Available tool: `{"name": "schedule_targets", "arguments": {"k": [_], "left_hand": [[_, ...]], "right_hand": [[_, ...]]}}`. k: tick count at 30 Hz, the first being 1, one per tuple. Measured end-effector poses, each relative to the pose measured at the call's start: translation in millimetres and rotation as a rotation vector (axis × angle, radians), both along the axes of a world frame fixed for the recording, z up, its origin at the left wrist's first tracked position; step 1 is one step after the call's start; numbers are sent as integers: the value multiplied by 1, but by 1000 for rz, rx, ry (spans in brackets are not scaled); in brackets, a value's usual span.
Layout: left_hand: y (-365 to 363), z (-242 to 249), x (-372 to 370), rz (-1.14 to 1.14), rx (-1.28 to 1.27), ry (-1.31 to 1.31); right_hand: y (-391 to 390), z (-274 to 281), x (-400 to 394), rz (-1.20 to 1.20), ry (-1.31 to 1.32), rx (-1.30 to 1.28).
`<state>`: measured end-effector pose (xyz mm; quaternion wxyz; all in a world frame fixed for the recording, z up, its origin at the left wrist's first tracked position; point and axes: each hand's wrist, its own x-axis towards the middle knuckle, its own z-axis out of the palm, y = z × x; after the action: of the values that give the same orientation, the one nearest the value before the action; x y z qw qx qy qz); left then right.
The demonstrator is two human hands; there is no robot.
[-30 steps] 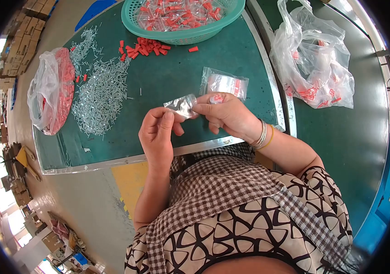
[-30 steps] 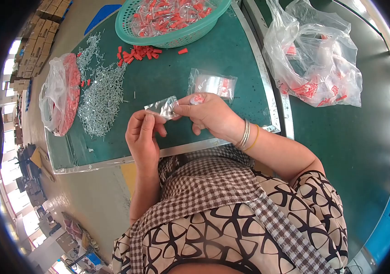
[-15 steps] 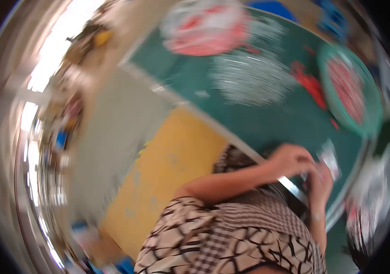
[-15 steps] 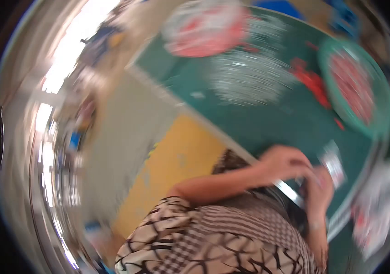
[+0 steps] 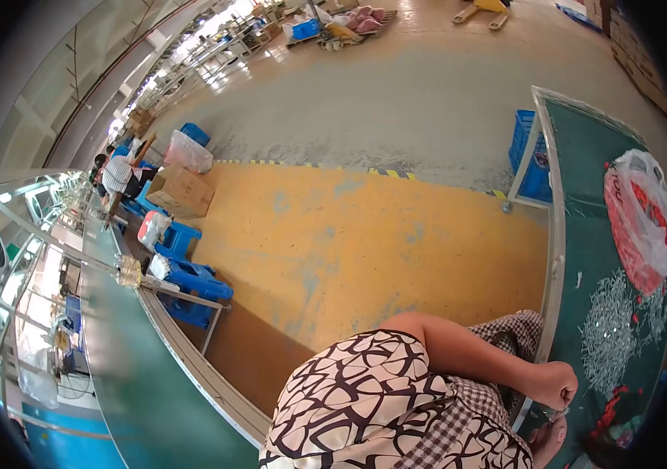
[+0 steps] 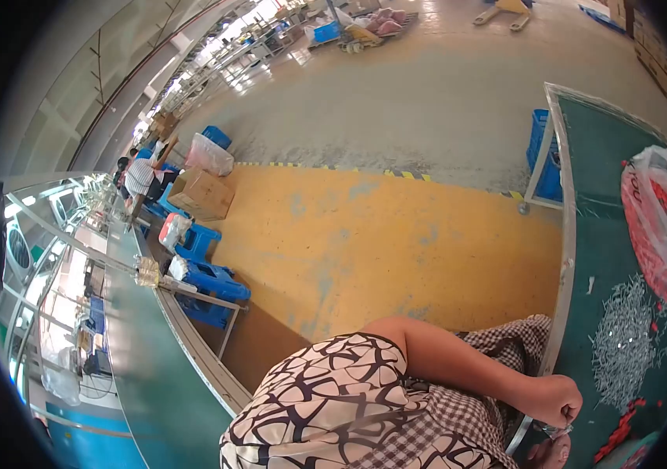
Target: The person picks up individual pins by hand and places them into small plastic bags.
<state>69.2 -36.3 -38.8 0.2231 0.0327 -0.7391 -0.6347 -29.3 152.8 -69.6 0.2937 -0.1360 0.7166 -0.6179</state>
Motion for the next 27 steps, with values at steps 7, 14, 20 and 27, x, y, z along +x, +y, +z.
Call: {"name": "schedule_targets", "arguments": {"k": [7, 14, 20, 27], "left_hand": [[-25, -7, -4, 44, -26, -15], [-42, -7, -7, 63, -27, -73], [-57, 35, 14, 462, -338, 219], [-48, 7, -2, 241, -32, 2]], "right_hand": [[-40, 20, 4, 91, 213, 185], [-65, 30, 1, 139, 412, 300], [-78, 37, 0, 122, 604, 373], [-90, 46, 9, 84, 868, 452]]}}
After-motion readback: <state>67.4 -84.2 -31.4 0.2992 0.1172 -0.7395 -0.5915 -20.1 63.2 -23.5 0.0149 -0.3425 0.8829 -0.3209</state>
